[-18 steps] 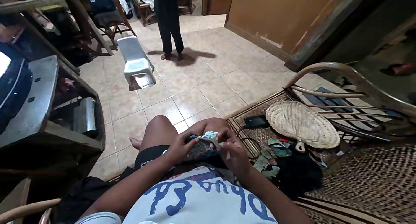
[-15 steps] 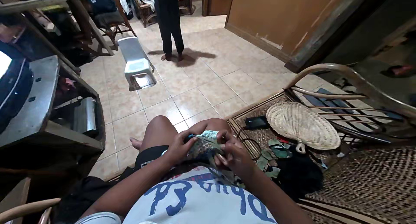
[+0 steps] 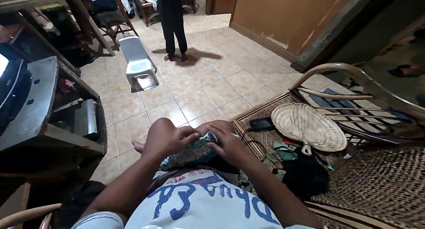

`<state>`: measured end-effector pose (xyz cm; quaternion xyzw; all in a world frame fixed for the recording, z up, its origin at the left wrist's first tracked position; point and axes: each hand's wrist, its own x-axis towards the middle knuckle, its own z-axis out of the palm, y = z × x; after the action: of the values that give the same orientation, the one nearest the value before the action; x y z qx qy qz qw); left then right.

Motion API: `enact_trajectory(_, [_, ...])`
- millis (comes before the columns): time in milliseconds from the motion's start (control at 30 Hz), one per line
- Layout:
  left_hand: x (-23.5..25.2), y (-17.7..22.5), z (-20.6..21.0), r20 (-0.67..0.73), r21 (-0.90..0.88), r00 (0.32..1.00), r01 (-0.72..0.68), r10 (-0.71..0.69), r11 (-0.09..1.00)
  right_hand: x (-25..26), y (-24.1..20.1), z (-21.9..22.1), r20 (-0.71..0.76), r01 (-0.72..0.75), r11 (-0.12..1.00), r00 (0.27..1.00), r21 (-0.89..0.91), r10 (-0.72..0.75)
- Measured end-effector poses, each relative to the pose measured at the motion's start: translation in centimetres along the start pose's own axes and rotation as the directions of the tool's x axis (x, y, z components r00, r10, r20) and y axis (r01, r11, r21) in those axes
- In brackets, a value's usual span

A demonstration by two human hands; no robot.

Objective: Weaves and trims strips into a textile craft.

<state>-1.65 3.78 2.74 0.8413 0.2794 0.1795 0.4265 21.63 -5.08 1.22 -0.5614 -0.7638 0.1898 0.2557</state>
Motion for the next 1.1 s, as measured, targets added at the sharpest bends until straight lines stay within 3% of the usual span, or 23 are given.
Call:
enact_trajectory(67, [0.7,-0.5,-0.7,-0.039,0.194,0.989,-0.133,0.143,0.972,1.0,-0.4,0.3,0.089,0.014,1.000,0.996,0.026,-0.016])
enact_trajectory(100, [0.9,-0.7,-0.9,-0.123,0.294,0.977,-0.133,0.176,0.947,1.3,-0.3,0.4,0.083,0.016,0.999,0.996,0.039,-0.020])
enact_trajectory(200, [0.7,-1.4,-1.9,-0.387,0.412,0.917,0.081,0.094,0.907,1.2,0.4,0.9,-0.008,0.037,0.996,0.999,0.077,-0.036])
enact_trajectory(233, [0.4,-1.6,-2.4,-0.365,0.402,0.931,0.134,0.024,0.906,1.1,0.5,0.9,-0.023,0.040,0.995,0.999,0.092,-0.038])
enact_trajectory(300, [-0.2,-1.4,-2.6,-0.154,0.334,0.983,0.150,-0.103,0.931,0.7,0.7,1.1,-0.059,0.050,0.993,0.997,0.110,-0.044])
enact_trajectory(367, [-0.6,-0.7,-1.6,0.078,0.184,0.976,0.184,-0.201,0.965,0.5,0.9,1.3,-0.091,0.066,0.991,0.994,0.120,-0.055])
enact_trajectory(400, [-0.6,-0.7,-0.9,0.122,0.105,0.968,0.206,-0.219,0.973,0.4,1.0,1.5,-0.103,0.074,0.989,0.993,0.130,-0.061])
enact_trajectory(567, [0.0,1.0,0.6,0.018,-0.272,0.959,0.277,-0.283,0.921,0.4,0.8,1.7,-0.136,0.103,0.981,0.987,0.162,-0.081])
enact_trajectory(700, [0.6,1.8,0.7,-0.021,-0.385,0.956,0.264,-0.294,0.884,0.3,1.0,1.6,-0.132,0.104,0.976,0.988,0.190,-0.080])
enact_trajectory(833, [1.8,1.9,0.1,-0.020,-0.266,0.986,0.153,-0.164,0.952,0.9,1.6,2.1,-0.245,0.196,0.970,0.957,0.142,-0.158])
enact_trajectory(933, [2.6,2.1,0.0,0.044,-0.134,0.997,0.072,-0.067,0.988,1.2,1.5,2.2,-0.251,0.133,0.975,0.964,0.177,-0.086])
enact_trajectory(1000, [3.1,1.7,0.6,0.046,-0.123,0.999,0.016,-0.011,0.992,1.5,1.3,2.4,-0.178,0.033,0.953,0.984,0.300,0.022])
enact_trajectory(1100, [3.1,1.1,1.6,-0.018,-0.080,1.000,-0.016,0.015,0.997,2.0,0.4,1.6,0.077,-0.165,0.847,0.986,0.505,0.147])
